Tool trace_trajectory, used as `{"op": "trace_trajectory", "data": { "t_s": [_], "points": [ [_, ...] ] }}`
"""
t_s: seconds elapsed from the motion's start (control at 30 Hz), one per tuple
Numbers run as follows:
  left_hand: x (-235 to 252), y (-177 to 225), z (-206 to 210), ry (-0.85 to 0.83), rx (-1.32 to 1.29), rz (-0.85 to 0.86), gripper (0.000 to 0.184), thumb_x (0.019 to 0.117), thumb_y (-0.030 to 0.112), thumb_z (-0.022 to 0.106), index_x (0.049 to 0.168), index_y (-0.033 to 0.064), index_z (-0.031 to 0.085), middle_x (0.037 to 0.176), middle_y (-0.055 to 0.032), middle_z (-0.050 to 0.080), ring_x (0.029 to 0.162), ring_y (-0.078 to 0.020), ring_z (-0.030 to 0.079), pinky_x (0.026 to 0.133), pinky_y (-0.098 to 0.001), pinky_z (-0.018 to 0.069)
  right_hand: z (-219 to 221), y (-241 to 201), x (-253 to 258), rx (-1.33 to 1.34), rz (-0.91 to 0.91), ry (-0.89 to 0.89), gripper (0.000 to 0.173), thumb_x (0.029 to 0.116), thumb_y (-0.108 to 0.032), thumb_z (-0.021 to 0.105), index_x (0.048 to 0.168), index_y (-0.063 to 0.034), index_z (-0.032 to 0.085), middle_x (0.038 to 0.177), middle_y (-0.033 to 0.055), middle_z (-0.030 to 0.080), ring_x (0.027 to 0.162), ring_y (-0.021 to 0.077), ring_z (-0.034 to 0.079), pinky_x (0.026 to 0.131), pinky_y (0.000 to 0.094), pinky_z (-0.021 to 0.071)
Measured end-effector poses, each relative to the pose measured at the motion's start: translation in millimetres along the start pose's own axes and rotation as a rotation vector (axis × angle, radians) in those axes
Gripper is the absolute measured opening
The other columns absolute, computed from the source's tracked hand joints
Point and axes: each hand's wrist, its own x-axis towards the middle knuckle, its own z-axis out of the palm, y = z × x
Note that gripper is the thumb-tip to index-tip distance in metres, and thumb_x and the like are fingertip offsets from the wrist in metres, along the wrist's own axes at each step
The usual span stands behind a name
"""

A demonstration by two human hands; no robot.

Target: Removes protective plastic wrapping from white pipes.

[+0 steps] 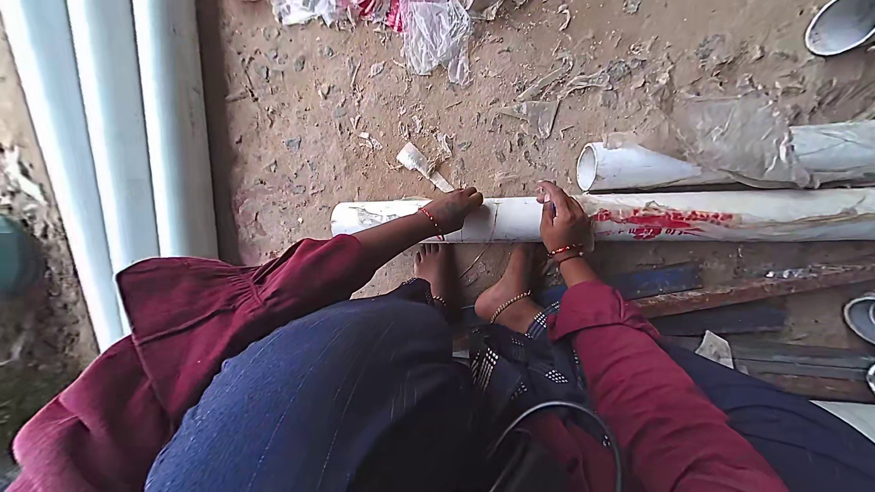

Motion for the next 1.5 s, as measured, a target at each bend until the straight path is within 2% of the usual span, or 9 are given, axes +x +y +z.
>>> {"op": "trace_trajectory", "data": {
  "t_s": [0.1,0.17,0.3,0.4,0.47,0.6,0.83,1.4,1.5],
  "points": [
    [-14.2,3.1,10.7,0.086,-0.029,0.082,0.023,0.0937,-0.017,0.052,0.114,-0.0137,0.062,0.115,-0.0312,0.064,0.111,-0.0473,0.065,0.099,-0.0540,0.0513,4.9,5.8,-5.2,-0.058,-0.067,0.078,0.034,0.1013,-0.010,0.048,0.126,-0.0059,0.072,0.096,0.0168,0.077,0.081,0.0373,0.074,0.065,0.0486,0.0559],
    [-22.8,1.4,18.1,0.220,-0.091,0.056,0.019,0.0994,-0.010,0.050,0.111,-0.0136,0.064,0.111,-0.0312,0.065,0.106,-0.0459,0.067,0.096,-0.0534,0.0532,1.7,1.6,0.7,-0.052,0.014,0.023,0.041,0.1057,-0.021,0.045,0.137,-0.0013,0.063,0.090,0.0207,0.073,0.074,0.0407,0.071,0.059,0.0538,0.0529],
    [-34.0,-5.6,26.1,0.377,-0.274,-0.111,0.032,0.1003,0.013,0.065,0.119,-0.0132,0.059,0.112,-0.0310,0.063,0.094,-0.0424,0.067,0.089,-0.0541,0.0549,-6.0,-20.2,16.1,0.165,0.323,-0.083,0.042,0.1099,-0.021,0.042,0.142,0.0070,0.046,0.100,0.0195,0.074,0.090,0.0373,0.073,0.080,0.0578,0.0536],
    [-31.7,-1.0,19.6,0.287,-0.276,-0.190,0.060,0.0957,0.036,0.075,0.134,-0.0063,0.055,0.126,-0.0268,0.061,0.098,-0.0387,0.068,0.089,-0.0537,0.0555,-14.1,-51.3,18.3,0.234,0.428,-0.199,0.029,0.1101,-0.015,0.043,0.124,0.0076,0.055,0.101,0.0200,0.075,0.089,0.0352,0.073,0.082,0.0545,0.0543],
    [-29.4,-4.2,23.7,0.285,-0.250,-0.124,0.042,0.0976,0.026,0.072,0.128,-0.0027,0.065,0.132,-0.0247,0.060,0.110,-0.0395,0.067,0.094,-0.0549,0.0545,-14.5,-71.6,20.2,0.224,0.410,-0.309,0.024,0.1068,-0.012,0.051,0.115,0.0059,0.064,0.095,0.0209,0.073,0.083,0.0353,0.071,0.079,0.0542,0.0539],
    [-31.3,-10.6,34.0,0.427,-0.305,-0.026,0.018,0.0997,0.003,0.059,0.104,-0.0064,0.073,0.114,-0.0247,0.069,0.103,-0.0399,0.070,0.090,-0.0557,0.0548,-14.0,-108.5,27.9,0.165,0.447,-0.446,0.023,0.1052,-0.014,0.057,0.112,0.0037,0.070,0.096,0.0215,0.072,0.087,0.0343,0.069,0.082,0.0523,0.0528],
    [-31.8,-16.8,32.3,0.447,-0.350,0.059,0.017,0.0988,0.000,0.059,0.102,-0.0084,0.073,0.113,-0.0250,0.070,0.105,-0.0393,0.069,0.093,-0.0532,0.0536,0.5,-124.3,23.4,0.008,0.469,-0.579,0.030,0.1098,-0.016,0.046,0.121,0.0050,0.065,0.099,0.0243,0.072,0.097,0.0395,0.071,0.088,0.0555,0.0533],
    [-37.8,-13.8,27.0,0.412,-0.361,0.023,0.017,0.0971,-0.004,0.057,0.104,-0.0101,0.071,0.113,-0.0268,0.068,0.105,-0.0401,0.068,0.094,-0.0518,0.0526,-6.1,-145.6,-5.2,-0.184,0.370,-0.580,0.029,0.1090,-0.011,0.044,0.107,0.0087,0.065,0.094,0.0297,0.071,0.094,0.0463,0.072,0.080,0.0589,0.0542],
    [-34.6,-8.7,16.0,0.312,-0.330,-0.060,0.026,0.1004,0.012,0.064,0.113,-0.0103,0.067,0.113,-0.0282,0.067,0.105,-0.0415,0.068,0.096,-0.0528,0.0521,-9.1,-145.5,-26.7,-0.202,0.411,-0.652,0.028,0.1089,-0.013,0.047,0.111,0.0057,0.067,0.094,0.0278,0.072,0.097,0.0452,0.072,0.084,0.0580,0.0547]
  ]
}}
